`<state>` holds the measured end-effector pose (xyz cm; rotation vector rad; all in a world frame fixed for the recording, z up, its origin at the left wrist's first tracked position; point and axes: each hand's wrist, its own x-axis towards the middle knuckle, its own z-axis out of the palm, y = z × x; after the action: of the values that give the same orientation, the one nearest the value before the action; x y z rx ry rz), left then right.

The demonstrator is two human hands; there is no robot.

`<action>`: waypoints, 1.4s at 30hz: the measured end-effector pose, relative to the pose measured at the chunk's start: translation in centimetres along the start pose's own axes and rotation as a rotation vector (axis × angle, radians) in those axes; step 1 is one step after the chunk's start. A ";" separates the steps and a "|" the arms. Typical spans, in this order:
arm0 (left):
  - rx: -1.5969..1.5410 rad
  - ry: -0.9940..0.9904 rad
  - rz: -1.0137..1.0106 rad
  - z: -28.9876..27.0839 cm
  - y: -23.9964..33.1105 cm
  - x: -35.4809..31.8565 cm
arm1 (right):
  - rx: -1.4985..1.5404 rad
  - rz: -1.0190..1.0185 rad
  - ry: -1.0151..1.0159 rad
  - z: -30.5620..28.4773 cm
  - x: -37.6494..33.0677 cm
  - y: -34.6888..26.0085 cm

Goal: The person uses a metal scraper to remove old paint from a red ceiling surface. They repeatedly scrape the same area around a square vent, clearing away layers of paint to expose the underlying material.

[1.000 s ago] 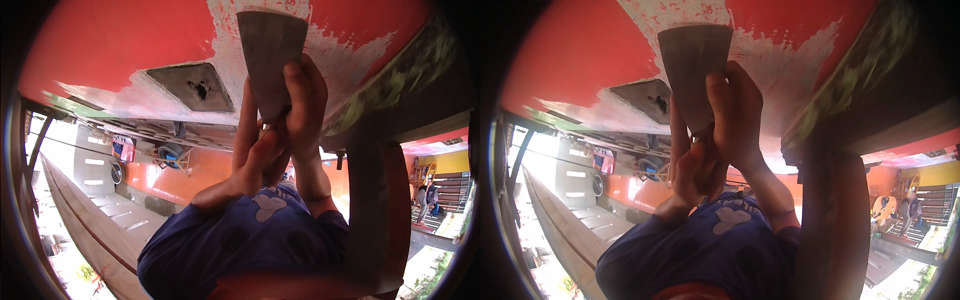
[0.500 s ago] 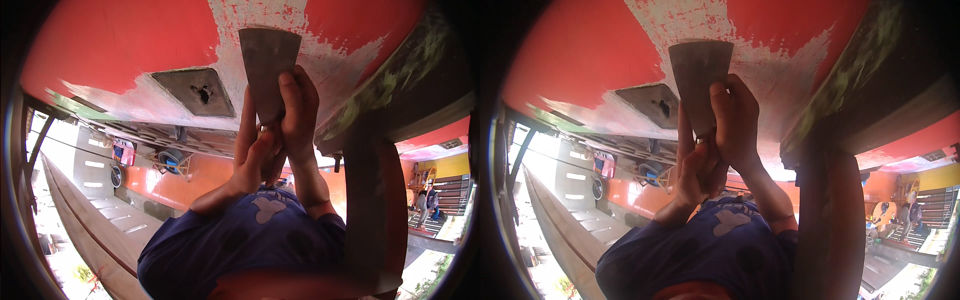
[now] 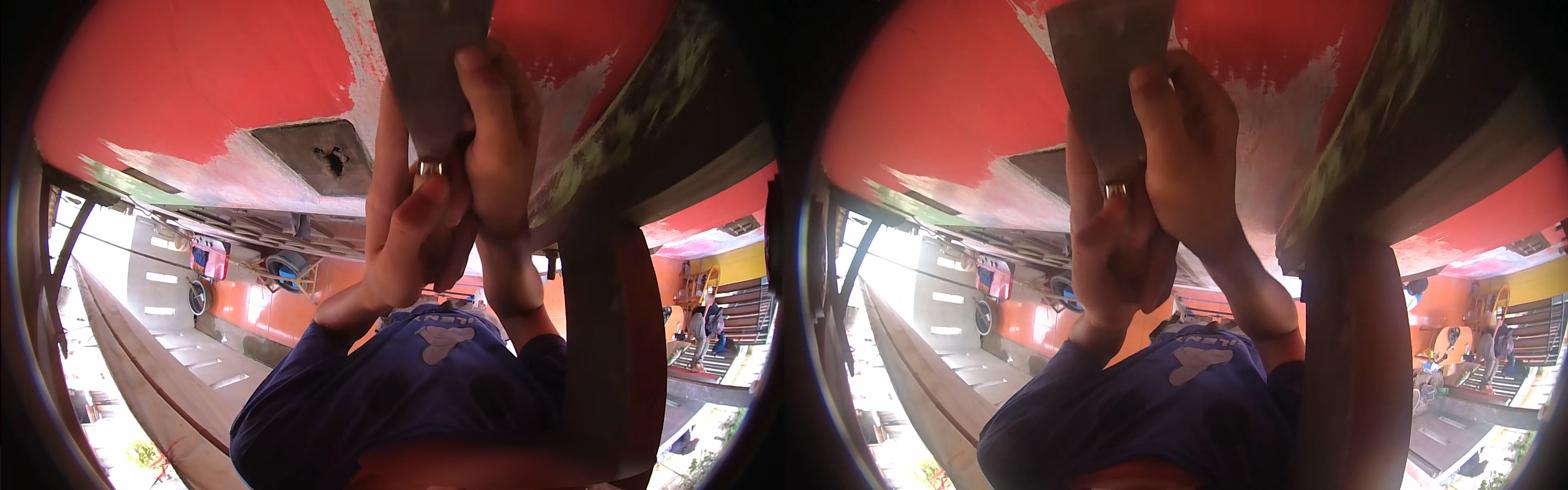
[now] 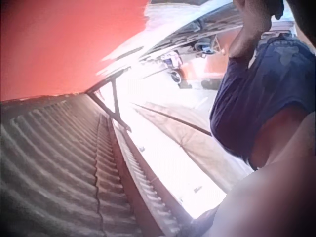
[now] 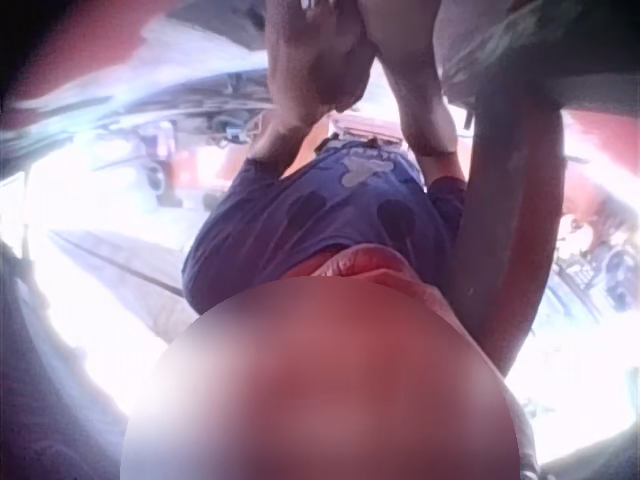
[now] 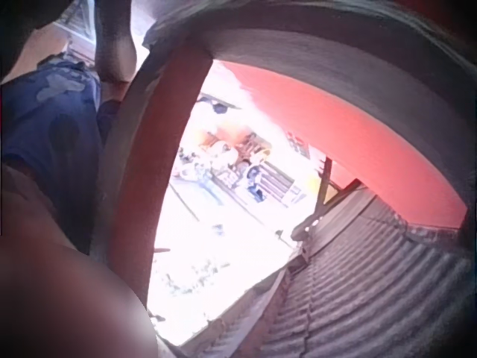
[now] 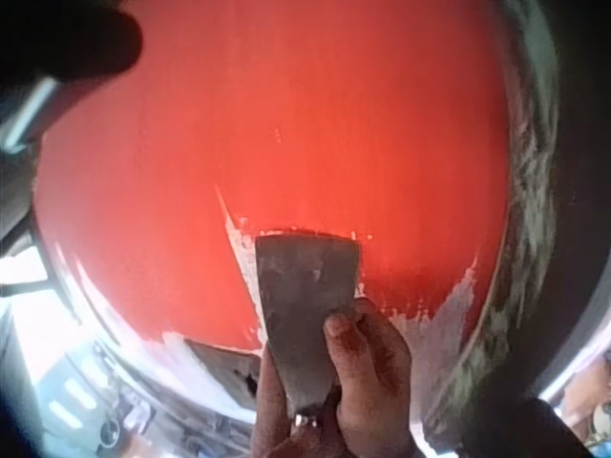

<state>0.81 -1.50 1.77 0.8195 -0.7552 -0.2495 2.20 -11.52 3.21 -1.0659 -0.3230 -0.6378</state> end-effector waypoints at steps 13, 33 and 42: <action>0.014 -0.091 -0.141 -5.6 -3.6 -3.5 | -0.415 -0.049 0.123 -2.5 -3.6 4.9; 1.102 0.306 -0.667 -24.1 -16.1 -31.3 | -0.808 0.886 -0.601 -16.2 -19.1 7.7; 0.338 0.247 -0.644 -12.5 -8.7 -17.7 | -1.161 -0.163 -0.425 -10.8 -13.5 8.8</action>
<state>-2.53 8.18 -19.16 1.3799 -0.2818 -0.5924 -3.37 -13.73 -15.26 -2.3223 -0.4133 -0.7482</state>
